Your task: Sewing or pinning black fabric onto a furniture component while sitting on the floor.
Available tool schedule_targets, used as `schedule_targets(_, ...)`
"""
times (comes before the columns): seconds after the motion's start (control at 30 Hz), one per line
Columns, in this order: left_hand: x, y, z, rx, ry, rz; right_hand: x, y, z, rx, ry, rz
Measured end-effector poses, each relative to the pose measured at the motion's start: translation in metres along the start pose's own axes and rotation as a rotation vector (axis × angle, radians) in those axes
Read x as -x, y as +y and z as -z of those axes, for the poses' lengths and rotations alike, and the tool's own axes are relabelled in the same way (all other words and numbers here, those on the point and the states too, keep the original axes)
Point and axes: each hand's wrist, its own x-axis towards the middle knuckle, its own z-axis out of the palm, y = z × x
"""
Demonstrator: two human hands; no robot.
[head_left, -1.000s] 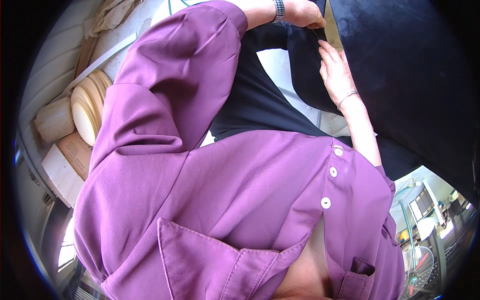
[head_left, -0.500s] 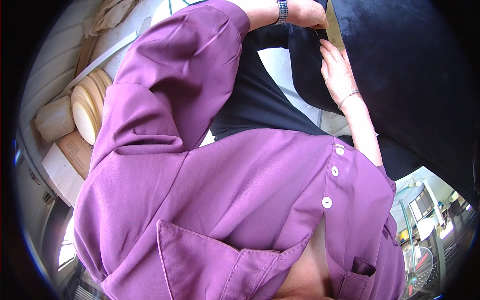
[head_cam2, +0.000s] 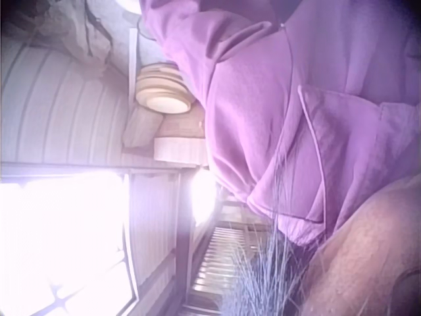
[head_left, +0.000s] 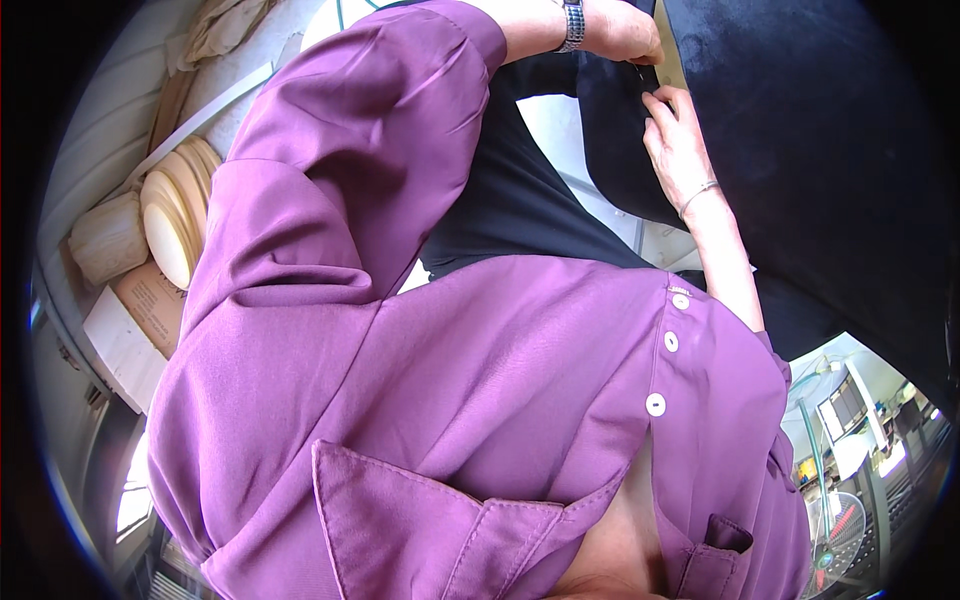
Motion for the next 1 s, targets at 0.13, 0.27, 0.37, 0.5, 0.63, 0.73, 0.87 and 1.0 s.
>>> schedule_targets(0.13,0.002,0.014,-0.023,0.003,0.218,0.048,0.0,0.0,-0.008,-0.195,0.139,-0.028)
schedule_targets(0.27,0.006,0.028,-0.01,-0.014,0.194,0.169,-0.003,0.004,-0.008,-0.163,0.118,-0.019)
schedule_targets(0.37,0.017,0.041,0.006,0.044,0.146,0.252,-0.01,0.007,-0.006,-0.203,0.107,-0.005)
schedule_targets(0.5,0.023,0.053,0.014,0.009,0.127,0.422,-0.012,0.011,-0.009,-0.338,0.088,0.002)
schedule_targets(0.63,0.027,0.068,0.015,-0.045,0.416,0.397,-0.011,0.018,-0.015,-0.47,0.137,-0.003)
schedule_targets(0.73,0.021,0.07,0.004,-0.04,0.496,0.319,-0.01,0.024,-0.022,-0.524,0.113,-0.08)
schedule_targets(0.87,0.021,0.068,0.007,-0.041,0.387,0.223,-0.006,0.031,-0.033,-0.507,0.131,-0.144)
schedule_targets(1.0,0.017,0.068,0.004,-0.114,0.272,0.149,-0.01,0.03,-0.037,-0.509,0.081,-0.183)
